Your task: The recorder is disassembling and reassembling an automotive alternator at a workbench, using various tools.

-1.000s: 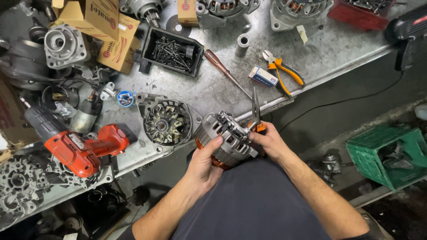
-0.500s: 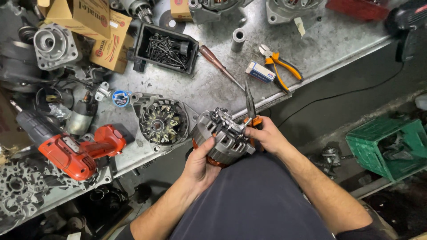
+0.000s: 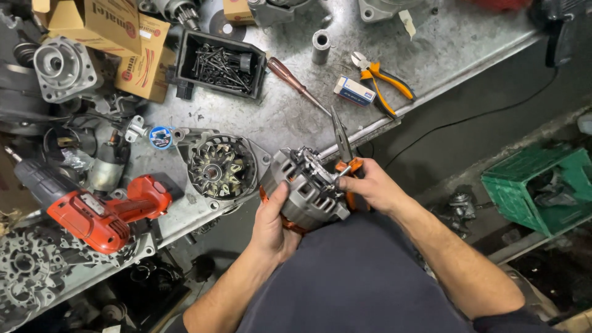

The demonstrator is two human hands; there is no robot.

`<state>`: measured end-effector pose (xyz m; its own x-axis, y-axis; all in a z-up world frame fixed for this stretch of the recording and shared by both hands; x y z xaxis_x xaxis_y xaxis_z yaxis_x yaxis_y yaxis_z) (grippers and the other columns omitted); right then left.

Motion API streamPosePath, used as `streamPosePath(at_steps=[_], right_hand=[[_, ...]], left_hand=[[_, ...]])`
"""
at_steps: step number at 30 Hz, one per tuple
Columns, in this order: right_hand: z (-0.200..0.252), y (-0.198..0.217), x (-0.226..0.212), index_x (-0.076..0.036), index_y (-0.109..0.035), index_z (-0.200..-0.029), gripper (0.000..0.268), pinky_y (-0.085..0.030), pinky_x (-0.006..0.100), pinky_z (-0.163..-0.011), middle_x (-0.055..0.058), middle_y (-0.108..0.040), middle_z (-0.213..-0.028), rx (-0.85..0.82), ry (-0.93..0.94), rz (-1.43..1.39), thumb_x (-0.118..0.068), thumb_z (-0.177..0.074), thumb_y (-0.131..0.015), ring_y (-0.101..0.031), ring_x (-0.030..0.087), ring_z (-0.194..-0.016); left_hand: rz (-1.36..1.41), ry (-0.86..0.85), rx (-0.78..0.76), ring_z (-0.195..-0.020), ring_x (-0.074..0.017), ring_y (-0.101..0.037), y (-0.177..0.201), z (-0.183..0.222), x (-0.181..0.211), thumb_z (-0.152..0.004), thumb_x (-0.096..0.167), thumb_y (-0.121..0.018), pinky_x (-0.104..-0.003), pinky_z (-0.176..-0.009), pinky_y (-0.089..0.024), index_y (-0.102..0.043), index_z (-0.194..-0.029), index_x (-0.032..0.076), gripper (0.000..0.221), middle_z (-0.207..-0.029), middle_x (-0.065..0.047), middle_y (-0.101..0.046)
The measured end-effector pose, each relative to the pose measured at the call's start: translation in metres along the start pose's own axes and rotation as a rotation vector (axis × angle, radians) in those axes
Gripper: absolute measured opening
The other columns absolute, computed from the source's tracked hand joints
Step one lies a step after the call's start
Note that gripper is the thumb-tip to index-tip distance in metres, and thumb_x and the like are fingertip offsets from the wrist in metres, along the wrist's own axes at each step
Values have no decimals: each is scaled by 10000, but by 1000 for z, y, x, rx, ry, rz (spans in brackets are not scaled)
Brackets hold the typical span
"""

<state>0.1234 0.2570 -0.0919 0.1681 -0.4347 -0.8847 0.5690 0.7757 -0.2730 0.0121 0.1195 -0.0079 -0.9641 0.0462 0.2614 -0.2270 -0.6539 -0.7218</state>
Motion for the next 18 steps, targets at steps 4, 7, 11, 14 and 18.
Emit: streamPosePath(at_steps=[4, 7, 11, 14, 18], right_hand=[[8, -6, 10, -17, -720, -1028, 337, -463, 284, -588, 11, -663, -823, 79, -191, -94, -314, -885, -792, -557, 92, -682], [13, -15, 10, -11, -718, -999, 349, -466, 308, -481, 59, -672, -762, 116, -342, -90, -337, -885, -763, -596, 149, -566], [17, -21, 0, 2, -702, -993, 350, -536, 340, -484, 70, -707, -803, 137, -391, -144, -325, -879, -752, -655, 198, -556], [15, -29, 1, 3, -718, -1015, 336, -564, 333, -512, 59, -707, -820, 54, -312, -150, -314, -904, -733, -658, 163, -593], [19, -32, -9, 4, -699, -1024, 295, -573, 343, -518, 57, -716, -836, 76, -294, -179, -257, -894, -740, -667, 158, -613]], left_hand=[[-87, -143, -11, -1223, -299, -627, 9, -3, 6, -925, 243, -715, -512, -1077, -466, -546, -1406, 44, 547, -1330, -134, -657], [-196, -146, -34, -1245, -280, -621, 17, -5, 10, -906, 140, -706, -478, -1099, -462, -540, -1413, 43, 542, -1344, -112, -653], [-228, -102, -43, -1224, -288, -624, 24, -7, 11, -837, 28, -737, -478, -1089, -472, -542, -1386, 45, 582, -1302, -109, -662], [-184, -85, -23, -1210, -295, -633, 33, -11, 10, -821, 4, -745, -475, -1077, -483, -555, -1372, 22, 583, -1284, -120, -672], [-223, -112, -45, -1199, -297, -635, 37, -5, 10, -836, -13, -742, -475, -1067, -484, -559, -1372, 20, 568, -1274, -123, -677]])
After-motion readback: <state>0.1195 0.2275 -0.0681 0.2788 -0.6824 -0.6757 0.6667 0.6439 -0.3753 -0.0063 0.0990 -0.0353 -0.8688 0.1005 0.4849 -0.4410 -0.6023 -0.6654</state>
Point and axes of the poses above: each hand's wrist, its own z-axis away from the middle knuckle, its own y-axis out of the back of the hand, x = y × z, the point moved 8 cm from there along -z, towards the middle knuckle
